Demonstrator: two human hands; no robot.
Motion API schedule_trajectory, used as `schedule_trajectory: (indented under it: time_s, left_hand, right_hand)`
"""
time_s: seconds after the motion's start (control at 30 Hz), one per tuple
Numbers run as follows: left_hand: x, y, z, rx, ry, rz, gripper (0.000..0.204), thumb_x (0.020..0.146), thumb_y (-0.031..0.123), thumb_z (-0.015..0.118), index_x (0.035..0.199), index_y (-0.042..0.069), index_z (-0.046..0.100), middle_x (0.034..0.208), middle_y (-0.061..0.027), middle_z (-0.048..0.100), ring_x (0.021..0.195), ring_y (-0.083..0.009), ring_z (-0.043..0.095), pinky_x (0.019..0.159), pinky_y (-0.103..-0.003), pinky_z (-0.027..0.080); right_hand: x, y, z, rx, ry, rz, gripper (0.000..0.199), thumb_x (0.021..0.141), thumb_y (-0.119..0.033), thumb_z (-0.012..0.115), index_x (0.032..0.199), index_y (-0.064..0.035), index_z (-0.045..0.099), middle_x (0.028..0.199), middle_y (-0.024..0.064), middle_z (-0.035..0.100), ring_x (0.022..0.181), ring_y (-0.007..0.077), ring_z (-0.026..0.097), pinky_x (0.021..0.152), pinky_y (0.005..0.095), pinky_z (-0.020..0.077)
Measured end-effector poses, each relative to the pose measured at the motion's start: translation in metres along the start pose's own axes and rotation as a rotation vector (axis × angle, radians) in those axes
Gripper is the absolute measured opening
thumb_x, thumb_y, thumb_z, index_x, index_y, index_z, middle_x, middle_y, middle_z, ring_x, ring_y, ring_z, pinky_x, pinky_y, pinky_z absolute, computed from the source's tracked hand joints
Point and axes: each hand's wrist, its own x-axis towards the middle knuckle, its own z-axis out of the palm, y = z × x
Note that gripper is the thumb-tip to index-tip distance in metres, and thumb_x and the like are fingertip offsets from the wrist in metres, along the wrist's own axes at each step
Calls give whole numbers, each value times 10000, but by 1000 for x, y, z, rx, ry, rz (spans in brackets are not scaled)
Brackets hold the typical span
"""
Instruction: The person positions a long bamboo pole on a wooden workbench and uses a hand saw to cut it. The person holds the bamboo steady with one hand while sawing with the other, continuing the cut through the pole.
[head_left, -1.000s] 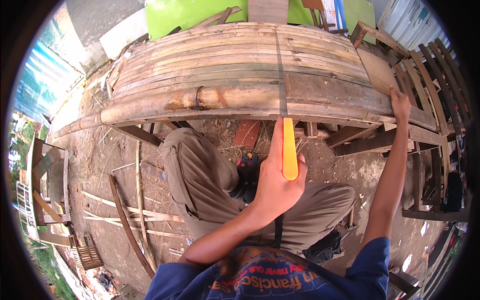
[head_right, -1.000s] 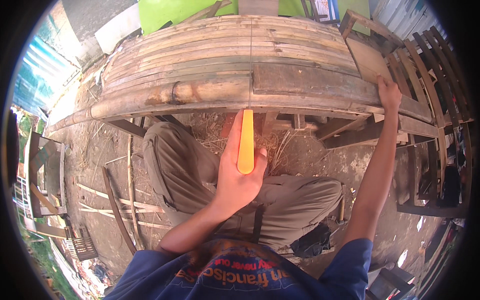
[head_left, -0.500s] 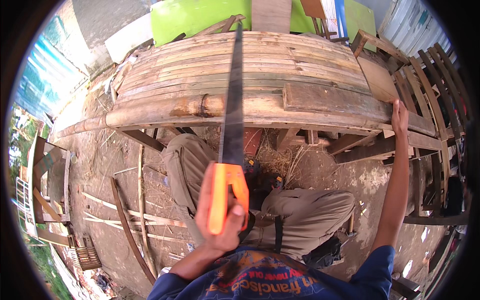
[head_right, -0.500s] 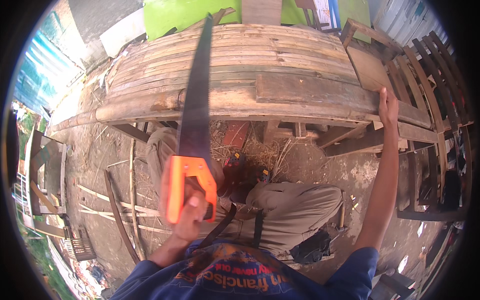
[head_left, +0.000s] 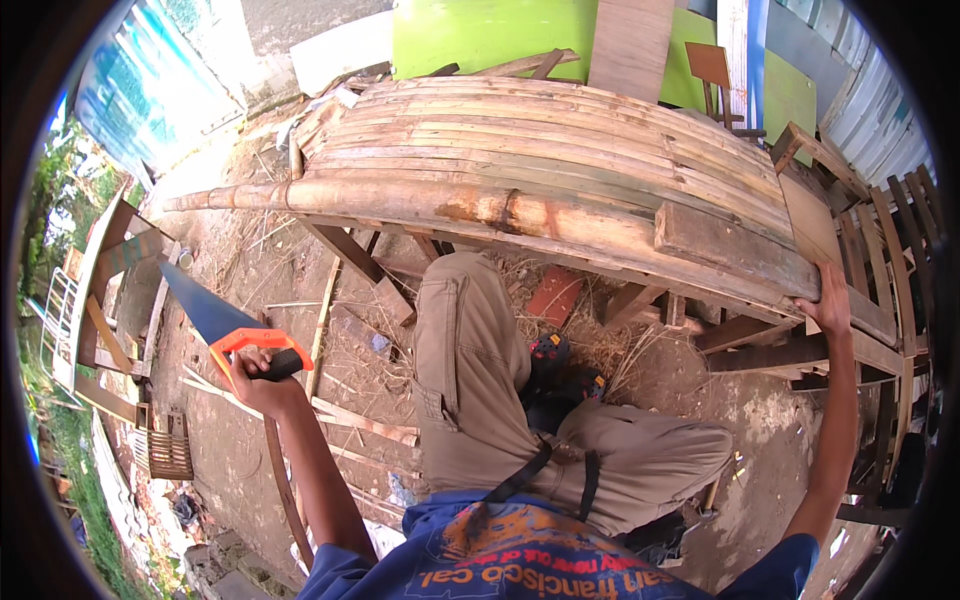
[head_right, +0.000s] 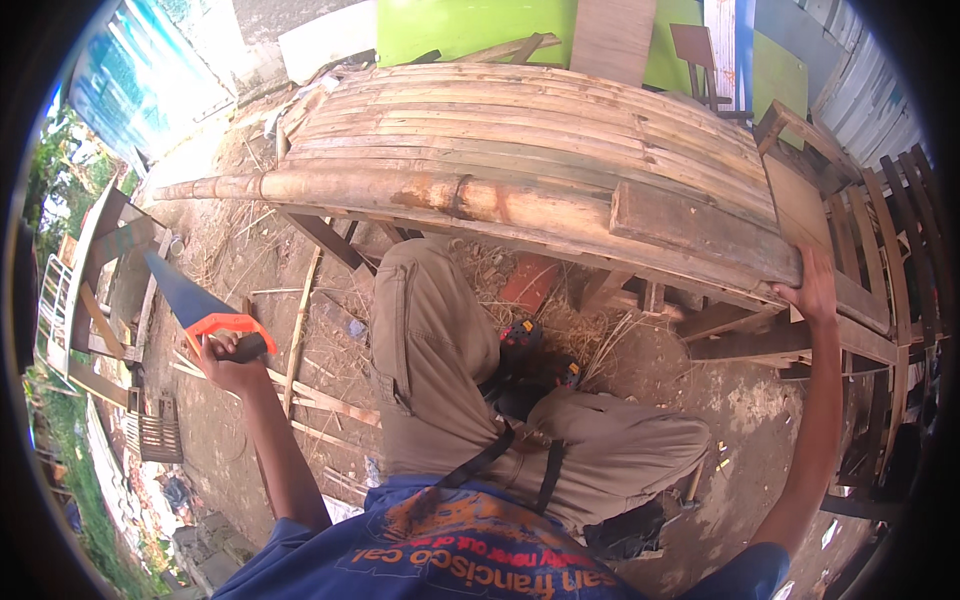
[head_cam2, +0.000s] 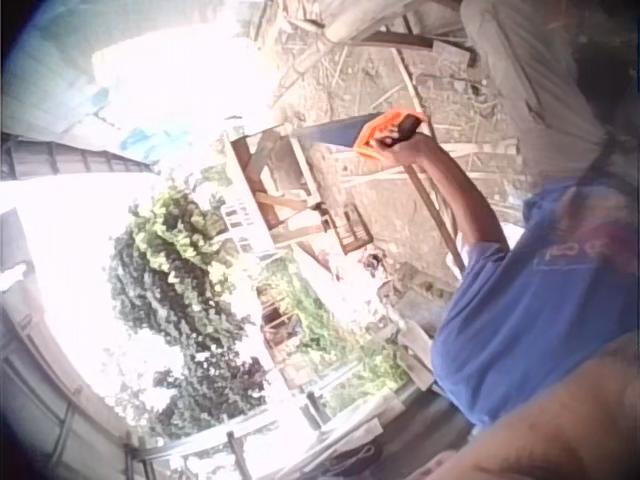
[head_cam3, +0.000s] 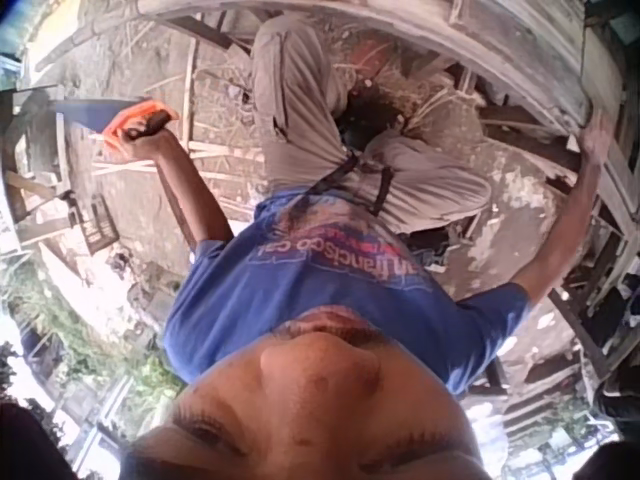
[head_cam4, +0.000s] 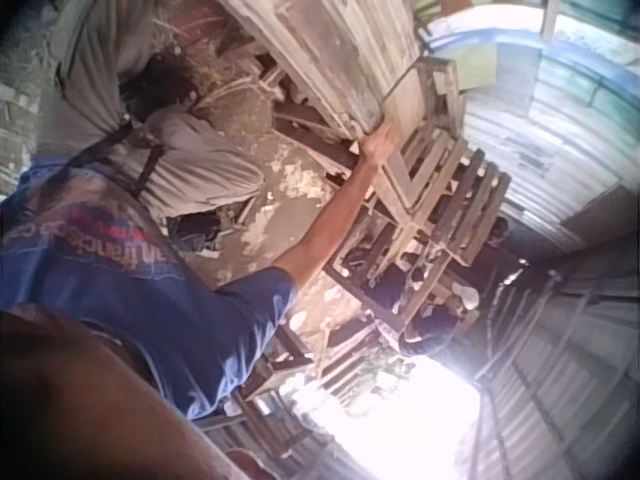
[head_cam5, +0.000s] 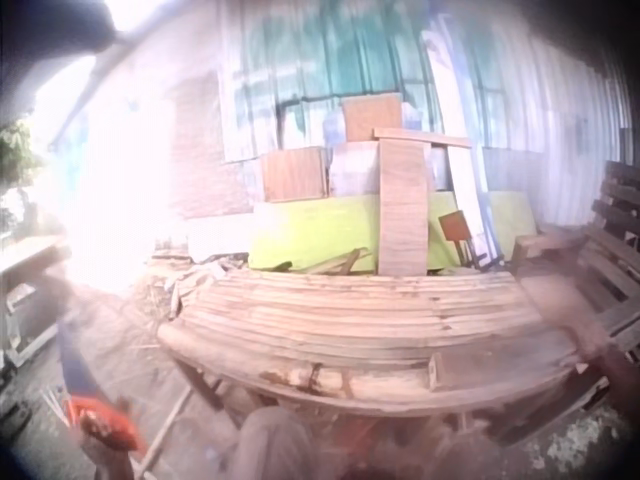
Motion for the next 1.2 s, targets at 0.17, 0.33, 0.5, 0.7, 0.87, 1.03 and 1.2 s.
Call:
schedule_trajectory:
  time_s: [0.17,0.33,0.5,0.7,0.87,1.03,1.2]
  left_hand:
    - [43,-50,-110,103,347,-81,190,941,45,485,779,101,403,604,13,391,486,-94,384,465,-259,353]
    - [20,-98,-200,238,528,-132,203,885,152,524,707,98,446,593,8,413,480,-110,407,438,-268,352]
    - [-4,-120,-221,-84,632,-465,214,889,205,457,692,130,427,603,1,444,491,-127,430,476,-266,390]
    - [-6,-143,-250,-182,630,-519,216,887,288,498,750,124,525,614,11,463,596,-174,495,621,-374,480]
    - [-3,-120,-233,-303,493,-554,253,880,328,503,736,126,551,522,5,394,578,-196,497,679,-389,511]
    - [25,-114,-204,-458,430,-583,256,874,340,550,732,128,534,535,13,403,613,-216,513,653,-374,491]
    - [36,-72,-193,-465,428,-491,249,889,345,557,803,113,532,582,23,446,610,-188,484,642,-352,459]
  right_hand:
    - [4,2,-1,19,-32,17,929,658,-646,758,1261,13,503,1178,272,571,1122,474,528,976,524,415]
    - [2,6,-1,39,-34,28,904,621,-533,832,1270,1,499,1230,272,561,1158,481,518,986,518,421]
    - [13,-12,-10,24,-56,50,882,654,-552,819,1272,-3,511,1187,254,610,1097,457,586,935,503,468]
    - [59,-51,-46,41,32,-1,877,687,-598,791,1276,11,566,1198,261,628,1111,453,601,931,483,489]
    - [109,-119,-90,164,-36,46,868,678,-520,821,1313,14,566,1261,274,617,1166,437,600,964,467,488]
    - [134,-212,-142,183,-39,-66,894,657,-505,846,1297,55,571,1244,281,623,1158,426,612,975,460,485]
    - [139,-355,-170,340,-288,-103,900,652,-562,840,1220,96,606,1162,295,652,1099,432,634,956,457,491]
